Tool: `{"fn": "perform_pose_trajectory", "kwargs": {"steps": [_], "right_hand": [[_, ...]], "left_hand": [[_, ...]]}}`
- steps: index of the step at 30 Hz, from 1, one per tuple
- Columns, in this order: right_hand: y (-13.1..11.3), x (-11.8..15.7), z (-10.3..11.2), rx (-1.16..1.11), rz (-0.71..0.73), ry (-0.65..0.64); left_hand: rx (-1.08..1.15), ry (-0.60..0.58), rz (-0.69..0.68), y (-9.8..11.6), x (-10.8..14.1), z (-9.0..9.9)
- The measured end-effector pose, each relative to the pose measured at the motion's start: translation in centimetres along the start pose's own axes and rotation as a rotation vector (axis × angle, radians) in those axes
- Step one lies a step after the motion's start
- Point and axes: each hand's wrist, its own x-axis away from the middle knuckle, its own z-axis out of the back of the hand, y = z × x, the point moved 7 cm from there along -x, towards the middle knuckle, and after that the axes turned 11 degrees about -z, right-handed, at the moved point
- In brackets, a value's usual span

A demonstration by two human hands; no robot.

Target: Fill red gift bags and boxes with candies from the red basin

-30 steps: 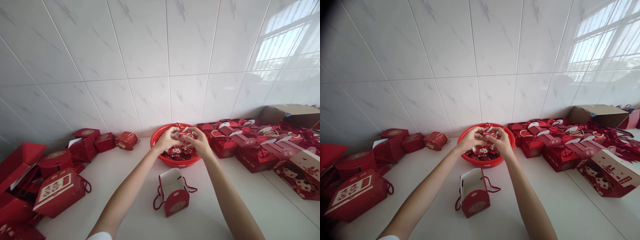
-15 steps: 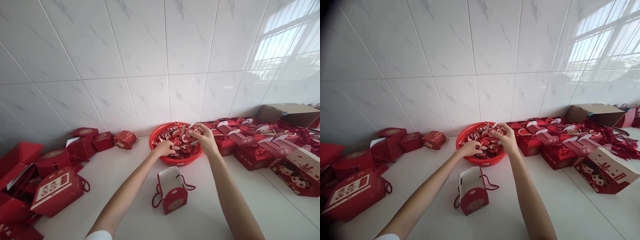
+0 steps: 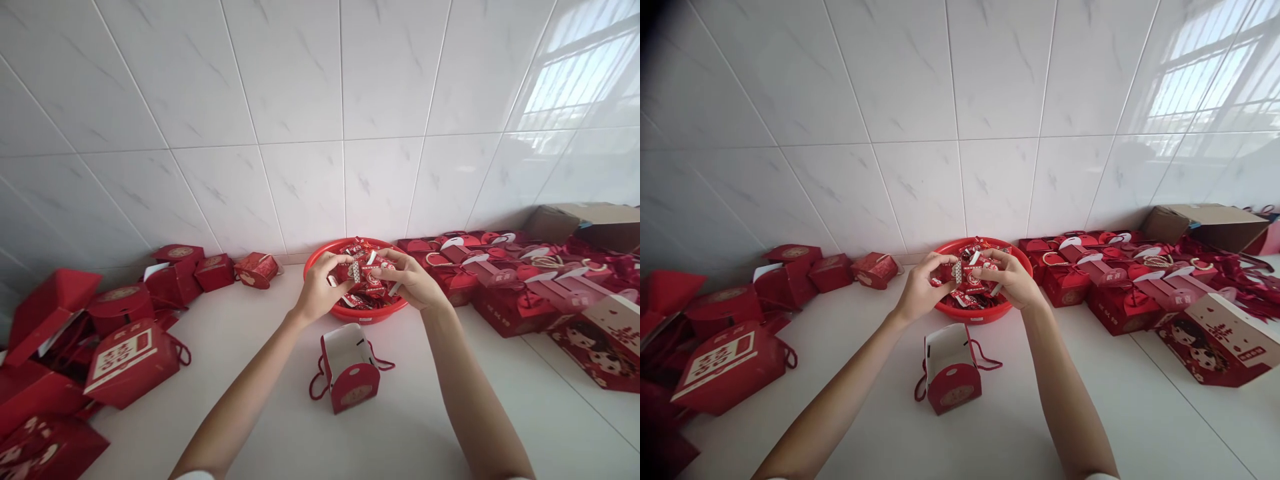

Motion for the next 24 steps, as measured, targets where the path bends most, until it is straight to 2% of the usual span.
{"fn": "perform_pose_trajectory", "kwargs": {"steps": [2, 4, 10, 13, 15, 18, 20, 24], "right_hand": [[-0.2, 0.5, -0.4, 0.048, 0.015, 0.012], [-0.9, 1.3, -0.5, 0.123, 0.066, 0.042], [-2.5, 4.0, -2.0, 0.453, 0.19, -0.048], [-2.1, 4.8, -3.8, 0.552, 0.201, -0.158], [-1.3, 4.9, -5.2, 0.606, 0.169, -0.247], [-0.2, 4.9, -6.6, 0.708, 0.133, -0.311], [0.0, 4.8, -7.1, 0.748, 0.131, -0.309], [-0.1, 4.4, -7.0, 0.761, 0.151, -0.218]], "left_hand": [[0.008, -0.018, 0.023, 0.8, 0.5, 0.4], [0.029, -0.086, 0.084, 1.3, 1.5, 0.7], [-0.003, -0.5, 0.283, 2.7, 6.1, 1.2], [0.005, -0.631, 0.432, 2.5, 8.1, 1.2], [0.018, -0.671, 0.503, 2.3, 8.9, 1.1], [0.049, -0.707, 0.558, 2.0, 9.4, 0.8], [0.065, -0.711, 0.578, 1.8, 9.4, 0.7], [0.092, -0.684, 0.603, 1.4, 9.0, 0.8]]}}
